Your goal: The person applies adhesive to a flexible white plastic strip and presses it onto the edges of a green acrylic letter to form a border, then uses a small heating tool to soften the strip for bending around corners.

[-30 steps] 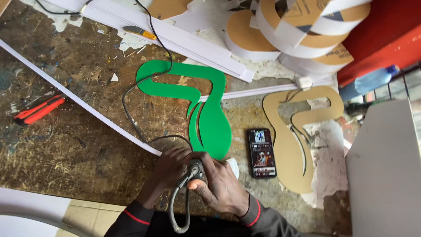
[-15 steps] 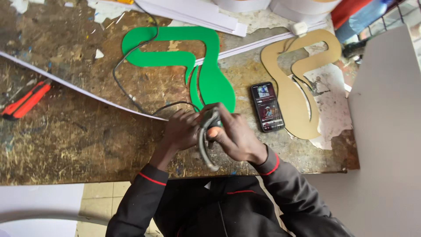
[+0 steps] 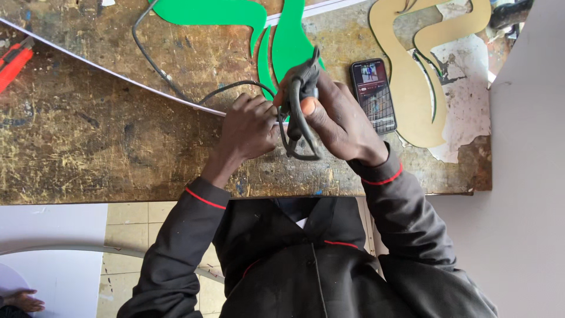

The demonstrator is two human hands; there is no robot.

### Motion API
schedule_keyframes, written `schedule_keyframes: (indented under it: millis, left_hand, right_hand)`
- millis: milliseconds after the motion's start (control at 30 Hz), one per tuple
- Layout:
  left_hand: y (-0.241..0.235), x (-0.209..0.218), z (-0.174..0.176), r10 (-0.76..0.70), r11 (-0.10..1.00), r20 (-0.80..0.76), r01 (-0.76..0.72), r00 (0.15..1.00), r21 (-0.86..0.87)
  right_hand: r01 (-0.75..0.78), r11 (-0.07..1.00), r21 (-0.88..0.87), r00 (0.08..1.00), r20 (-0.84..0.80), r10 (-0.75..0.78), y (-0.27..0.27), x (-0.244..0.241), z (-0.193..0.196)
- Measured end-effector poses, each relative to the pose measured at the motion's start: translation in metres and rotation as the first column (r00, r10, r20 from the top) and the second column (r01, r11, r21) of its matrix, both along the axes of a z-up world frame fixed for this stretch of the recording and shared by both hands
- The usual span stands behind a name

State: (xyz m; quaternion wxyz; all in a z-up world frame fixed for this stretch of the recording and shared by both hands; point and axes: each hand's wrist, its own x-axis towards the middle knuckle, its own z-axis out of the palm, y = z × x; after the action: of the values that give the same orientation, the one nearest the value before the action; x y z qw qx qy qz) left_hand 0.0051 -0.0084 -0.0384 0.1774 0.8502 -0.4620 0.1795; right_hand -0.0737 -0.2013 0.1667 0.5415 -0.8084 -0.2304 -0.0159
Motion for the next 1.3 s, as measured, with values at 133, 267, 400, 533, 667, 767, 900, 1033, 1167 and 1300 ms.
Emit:
schedule_keyframes:
  millis: [133, 267, 400, 533, 667, 767, 900, 1033, 1167, 1300]
  left_hand:
    - [-0.001, -0.006, -0.004, -0.033, 0.999, -0.044, 0.032, 0.998, -0.008]
    - [0.001, 0.007, -0.003, -0.089, 0.995, 0.093, 0.084, 0.992, 0.049]
    - [0.002, 0.021, 0.001, -0.165, 0.986, 0.070, 0.166, 0.984, -0.017]
    - [0.005, 0.023, -0.015, -0.238, 0.970, -0.082, 0.242, 0.968, 0.040]
    - [0.013, 0.032, 0.029, -0.289, 0.936, -0.421, 0.347, 0.860, 0.067]
    - [0.005, 0.049, 0.030, -0.361, 0.901, -0.492, 0.433, 0.792, 0.037]
    - [0.004, 0.048, 0.011, -0.335, 0.908, -0.464, 0.412, 0.820, 0.072]
    - [0.012, 0.038, -0.006, -0.277, 0.953, -0.215, 0.297, 0.937, 0.065]
    - [0.020, 0.006, 0.007, -0.083, 0.996, -0.022, 0.083, 0.996, -0.013]
    - [0.022, 0.000, 0.003, -0.127, 0.984, 0.009, 0.127, 0.992, -0.125]
  right_hand:
    - [0.083, 0.996, -0.037, 0.996, 0.034, -0.081, 0.010, -0.014, -0.004]
    - [0.084, 0.985, 0.150, 0.988, -0.141, -0.063, 0.013, -0.019, -0.013]
    - [0.124, 0.992, 0.031, 0.987, -0.103, -0.120, 0.019, -0.018, -0.004]
    - [0.186, 0.972, 0.145, 0.971, -0.176, -0.160, 0.026, -0.025, -0.008]
    - [0.222, 0.975, -0.028, 0.968, -0.118, -0.223, 0.034, -0.025, 0.008]
    - [0.295, 0.944, 0.151, 0.940, -0.221, -0.258, 0.040, -0.024, 0.000]
    - [0.278, 0.949, 0.148, 0.950, -0.187, -0.249, 0.040, -0.027, -0.003]
    - [0.278, 0.956, 0.093, 0.953, -0.152, -0.262, 0.044, -0.024, 0.001]
    - [0.286, 0.957, 0.054, 0.953, -0.122, -0.278, 0.047, -0.024, 0.004]
    - [0.332, 0.933, 0.139, 0.927, -0.231, -0.295, 0.048, -0.023, -0.001]
